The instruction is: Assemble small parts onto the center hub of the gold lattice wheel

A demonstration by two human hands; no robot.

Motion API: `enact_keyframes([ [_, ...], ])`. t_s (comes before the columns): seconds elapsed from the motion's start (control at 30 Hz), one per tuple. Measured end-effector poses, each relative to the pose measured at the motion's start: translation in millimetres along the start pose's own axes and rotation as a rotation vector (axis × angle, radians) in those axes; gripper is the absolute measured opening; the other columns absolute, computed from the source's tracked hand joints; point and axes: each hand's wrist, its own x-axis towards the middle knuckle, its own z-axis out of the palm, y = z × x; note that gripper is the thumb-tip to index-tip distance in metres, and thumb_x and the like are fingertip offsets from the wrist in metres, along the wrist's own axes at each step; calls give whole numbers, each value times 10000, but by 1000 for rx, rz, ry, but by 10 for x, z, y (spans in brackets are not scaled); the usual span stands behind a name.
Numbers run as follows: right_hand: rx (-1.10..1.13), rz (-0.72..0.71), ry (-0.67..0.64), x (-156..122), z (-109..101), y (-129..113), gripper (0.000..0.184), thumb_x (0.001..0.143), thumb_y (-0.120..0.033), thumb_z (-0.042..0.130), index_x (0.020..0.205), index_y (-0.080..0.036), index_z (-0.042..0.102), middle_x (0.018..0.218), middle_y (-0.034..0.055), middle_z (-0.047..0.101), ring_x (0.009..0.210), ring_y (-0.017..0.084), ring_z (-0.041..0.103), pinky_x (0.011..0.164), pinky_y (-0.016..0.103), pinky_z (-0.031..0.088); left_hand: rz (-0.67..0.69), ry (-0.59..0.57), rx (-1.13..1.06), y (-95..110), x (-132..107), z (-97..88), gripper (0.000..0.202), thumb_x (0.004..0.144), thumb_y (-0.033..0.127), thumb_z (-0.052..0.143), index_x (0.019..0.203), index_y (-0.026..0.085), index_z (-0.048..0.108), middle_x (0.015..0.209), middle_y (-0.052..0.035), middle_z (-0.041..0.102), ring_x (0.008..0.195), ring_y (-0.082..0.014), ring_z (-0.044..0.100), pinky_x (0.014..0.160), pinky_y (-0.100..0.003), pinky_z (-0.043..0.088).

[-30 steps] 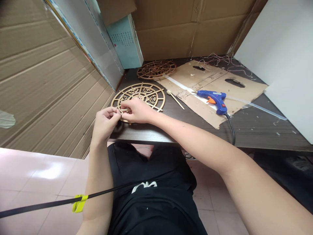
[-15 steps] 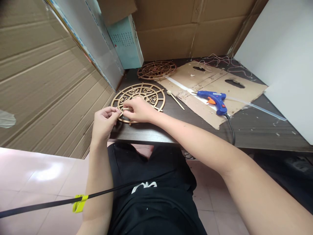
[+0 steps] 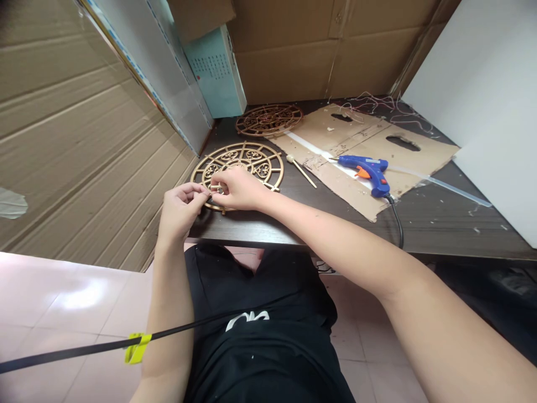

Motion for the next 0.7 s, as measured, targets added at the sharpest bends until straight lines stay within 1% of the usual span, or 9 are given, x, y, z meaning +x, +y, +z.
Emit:
enact_keyframes([
  [0.07,29,5,16,-2,-1,-7,187,838,-288,606,890,-142,711,621,-38,507,623,130,442,664,264,299,0,-11,10,5,2,-3,131,799,310,731,785,180,719,561,25,525,488,-90,382,499,-239,245],
  [0.1,39,3,25,-3,-1,-10,196,830,-284,604,894,-139,718,618,-39,507,620,130,445,661,262,300,1,-18,11,7,2,-4,134,801,312,731,788,179,718,555,29,512,488,-90,379,501,-240,243],
  [0.33,28,-2,8,-1,-6,-18,136,815,-233,572,825,-155,683,599,-45,470,621,131,422,663,264,284,6,-30,8,18,-5,-3,133,800,309,730,773,181,705,540,43,465,488,-90,372,512,-239,250],
  [0.5,19,15,-11,1,-6,-8,103,817,-230,581,813,-158,654,623,-38,484,638,134,433,664,264,281,-2,-16,-3,12,-4,4,129,796,311,734,773,185,711,545,37,482,483,-92,373,505,-245,240],
  [0.7,6,19,-18,-2,-6,-5,114,846,-244,593,839,-153,661,636,-36,482,643,131,425,658,272,272,17,-2,0,-42,28,-4,118,793,300,728,815,186,751,548,26,523,472,-98,390,493,-250,251],
])
